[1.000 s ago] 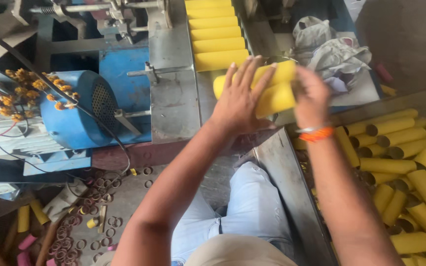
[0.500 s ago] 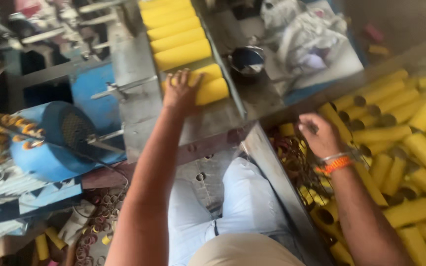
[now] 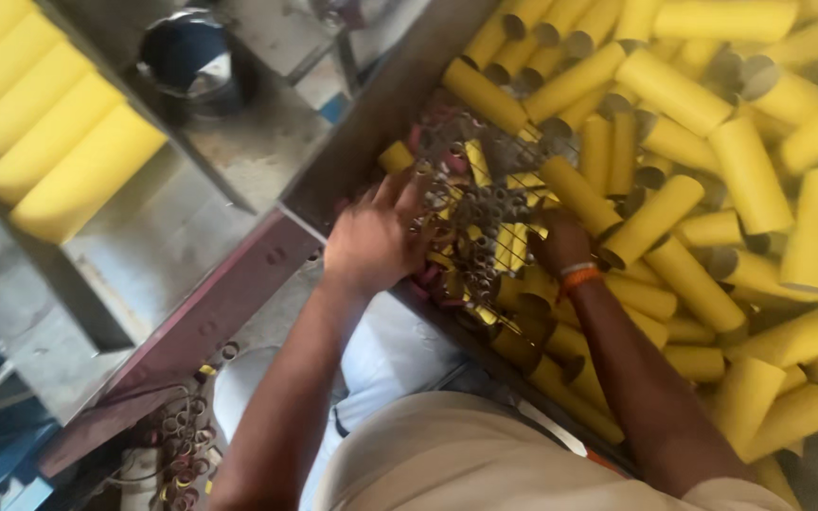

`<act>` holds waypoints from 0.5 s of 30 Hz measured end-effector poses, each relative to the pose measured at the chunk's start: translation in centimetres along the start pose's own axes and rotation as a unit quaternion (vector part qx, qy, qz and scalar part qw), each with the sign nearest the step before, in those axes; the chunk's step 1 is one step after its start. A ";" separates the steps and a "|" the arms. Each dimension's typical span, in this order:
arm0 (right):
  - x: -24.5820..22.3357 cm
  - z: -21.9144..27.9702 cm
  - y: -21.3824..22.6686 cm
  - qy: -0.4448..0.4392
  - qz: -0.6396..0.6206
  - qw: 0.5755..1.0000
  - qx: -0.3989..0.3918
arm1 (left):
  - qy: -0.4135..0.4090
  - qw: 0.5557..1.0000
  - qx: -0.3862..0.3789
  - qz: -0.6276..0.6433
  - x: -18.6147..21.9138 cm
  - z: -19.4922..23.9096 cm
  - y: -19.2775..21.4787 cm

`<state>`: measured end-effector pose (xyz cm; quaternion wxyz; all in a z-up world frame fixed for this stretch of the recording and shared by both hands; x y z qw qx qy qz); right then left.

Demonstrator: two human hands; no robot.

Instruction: The person repeatedly picks up yellow cylindrical objects from a wire basket and places them onto a conveyor belt. The person handles the cylinders one at a time, moving them from the basket to the belt in a continuous loop.

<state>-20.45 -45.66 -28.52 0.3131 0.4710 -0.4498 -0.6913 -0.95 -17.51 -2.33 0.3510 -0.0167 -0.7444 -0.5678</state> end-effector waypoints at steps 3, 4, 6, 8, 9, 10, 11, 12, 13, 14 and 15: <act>1.3 -3.2 2.5 -0.065 0.027 0.996 -0.061 | 0.055 0.996 -0.067 -0.027 -0.7 -0.3 -1.5; 1.5 -3.9 2.9 -0.097 0.001 0.991 -0.089 | 0.061 0.997 -0.050 -0.002 -1.3 -0.1 -1.3; 1.3 -4.9 1.7 -0.164 0.112 0.958 -0.208 | 0.062 0.997 -0.029 0.018 -1.8 0.0 -1.2; 1.3 -5.1 0.4 -0.213 0.176 0.922 -0.270 | 0.052 0.998 -0.022 0.006 -1.9 0.0 -1.4; 1.2 -4.9 -0.3 -0.221 0.188 0.918 -0.272 | 0.057 0.998 -0.023 -0.002 -2.0 0.1 -1.6; 1.1 -5.1 -0.9 -0.215 0.198 0.921 -0.259 | 0.062 0.998 -0.022 -0.012 -1.9 0.0 -1.7; 1.0 -5.1 -1.2 -0.196 0.202 0.932 -0.227 | 0.067 0.997 -0.022 -0.021 -1.9 -0.1 -1.7; 0.9 -5.4 -1.3 -0.176 0.196 0.947 -0.183 | 0.061 0.998 -0.023 -0.026 -1.8 0.0 -1.7; 0.8 -5.6 -1.5 -0.153 0.186 0.961 -0.138 | 0.054 0.998 -0.025 -0.032 -1.7 0.0 -1.6; 0.8 -6.4 -1.3 -0.128 0.180 0.970 -0.099 | 0.048 0.998 -0.023 -0.038 -1.7 -0.1 -1.5; 0.9 -7.4 -1.3 -0.105 0.181 0.974 -0.084 | 0.068 0.996 -0.044 -0.033 -2.1 -0.3 -1.6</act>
Point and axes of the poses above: each hand's wrist, its own z-axis away from the middle knuckle, its own y-axis out of the back of the hand, x = y × z, the point moved 6 cm from there along -z, towards the middle knuckle, and after that the axes turned 8 degrees about -x, right-handed, at the moved point
